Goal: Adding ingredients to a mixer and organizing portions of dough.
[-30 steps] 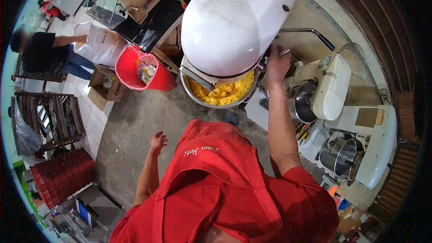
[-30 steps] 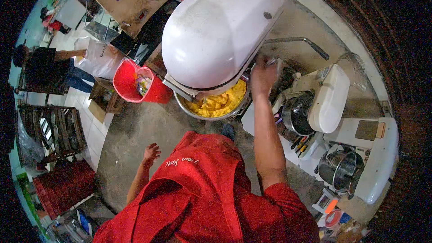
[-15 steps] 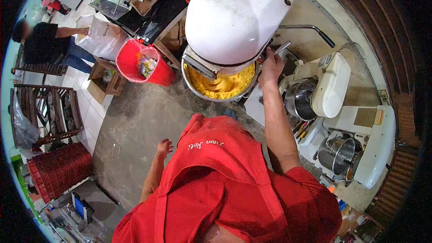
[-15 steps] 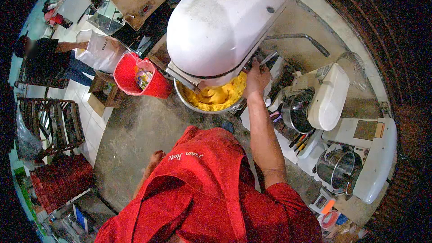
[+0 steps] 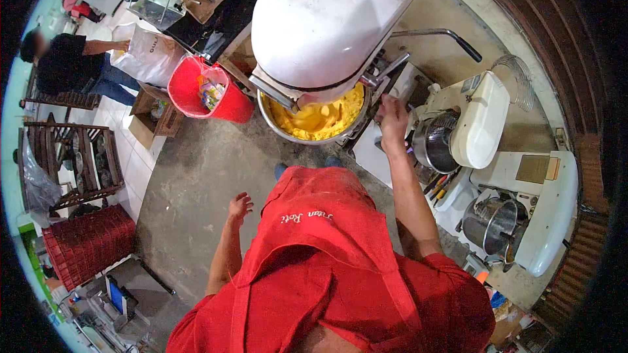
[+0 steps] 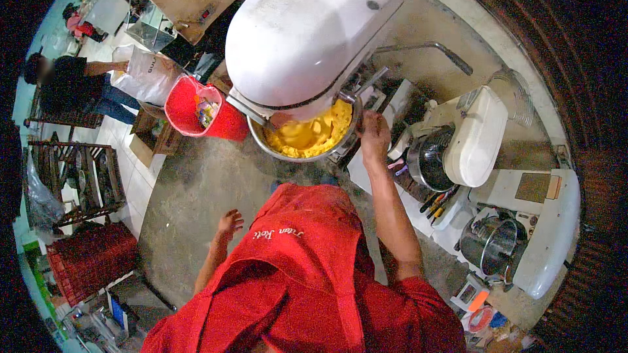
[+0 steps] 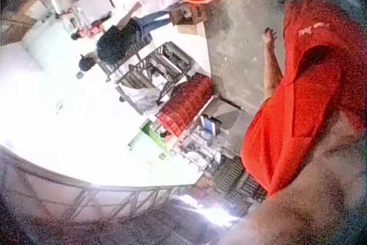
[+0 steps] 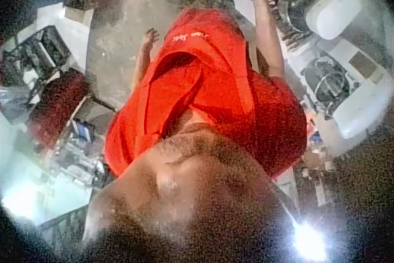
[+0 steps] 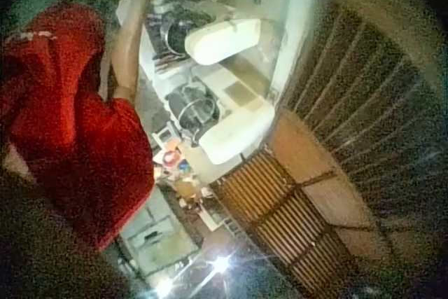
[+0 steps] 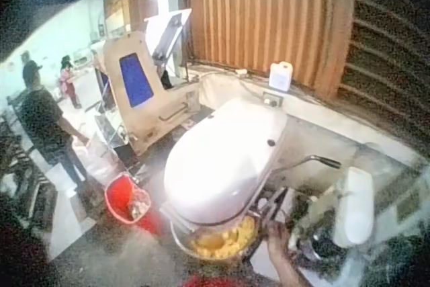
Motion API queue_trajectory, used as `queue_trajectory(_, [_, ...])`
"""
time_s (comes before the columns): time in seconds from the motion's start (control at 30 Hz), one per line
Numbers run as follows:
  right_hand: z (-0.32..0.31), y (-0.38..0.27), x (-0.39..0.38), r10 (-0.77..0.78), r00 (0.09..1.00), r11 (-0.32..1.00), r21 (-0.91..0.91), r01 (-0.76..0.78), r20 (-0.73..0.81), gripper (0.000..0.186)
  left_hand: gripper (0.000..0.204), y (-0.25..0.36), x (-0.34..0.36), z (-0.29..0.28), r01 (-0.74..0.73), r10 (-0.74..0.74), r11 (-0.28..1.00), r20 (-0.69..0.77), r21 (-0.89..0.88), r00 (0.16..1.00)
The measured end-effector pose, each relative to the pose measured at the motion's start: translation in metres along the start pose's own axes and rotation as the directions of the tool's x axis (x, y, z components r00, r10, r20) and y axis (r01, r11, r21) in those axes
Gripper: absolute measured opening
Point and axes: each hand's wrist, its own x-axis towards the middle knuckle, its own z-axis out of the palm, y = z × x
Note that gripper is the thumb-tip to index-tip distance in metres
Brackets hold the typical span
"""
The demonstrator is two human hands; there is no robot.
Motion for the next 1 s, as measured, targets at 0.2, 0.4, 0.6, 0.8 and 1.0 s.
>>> queue_trajectory(0.2, [-0.089, 0.100, -0.029, 0.035, 0.999, 0.631, -0.775, -0.022, 0.001, 0.029, 0.045, -0.017, -0.011, 0.018, 0.065, -0.064, 0.993, -0.017, 0.093, 0.998])
queue_trajectory(0.4, [-0.136, 0.146, -0.106, 0.219, 0.973, 0.438, -0.885, -0.160, -0.068, 0.028, 0.041, -0.035, 0.027, -0.020, 0.132, -0.146, 0.956, 0.032, 0.262, 0.989])
queue_trajectory(0.6, [-0.161, 0.190, -0.206, 0.257, 0.912, 0.272, -0.882, -0.385, -0.319, 0.035, 0.045, 0.016, 0.084, -0.068, 0.027, -0.092, 0.955, 0.208, 0.296, 0.974])
queue_trajectory(0.8, [-0.081, 0.178, -0.291, 0.537, 0.819, 0.466, -0.738, -0.487, -0.202, 0.040, 0.044, 0.088, 0.107, -0.107, -0.122, 0.027, 0.920, 0.248, 0.373, 0.968])
queue_trajectory(1.0, [0.087, -0.023, -0.292, 0.413, 0.522, 0.683, -0.633, 0.365, 0.747, 0.042, 0.030, 0.098, 0.140, -0.148, -0.028, -0.102, 0.892, 0.261, 0.452, 0.960])
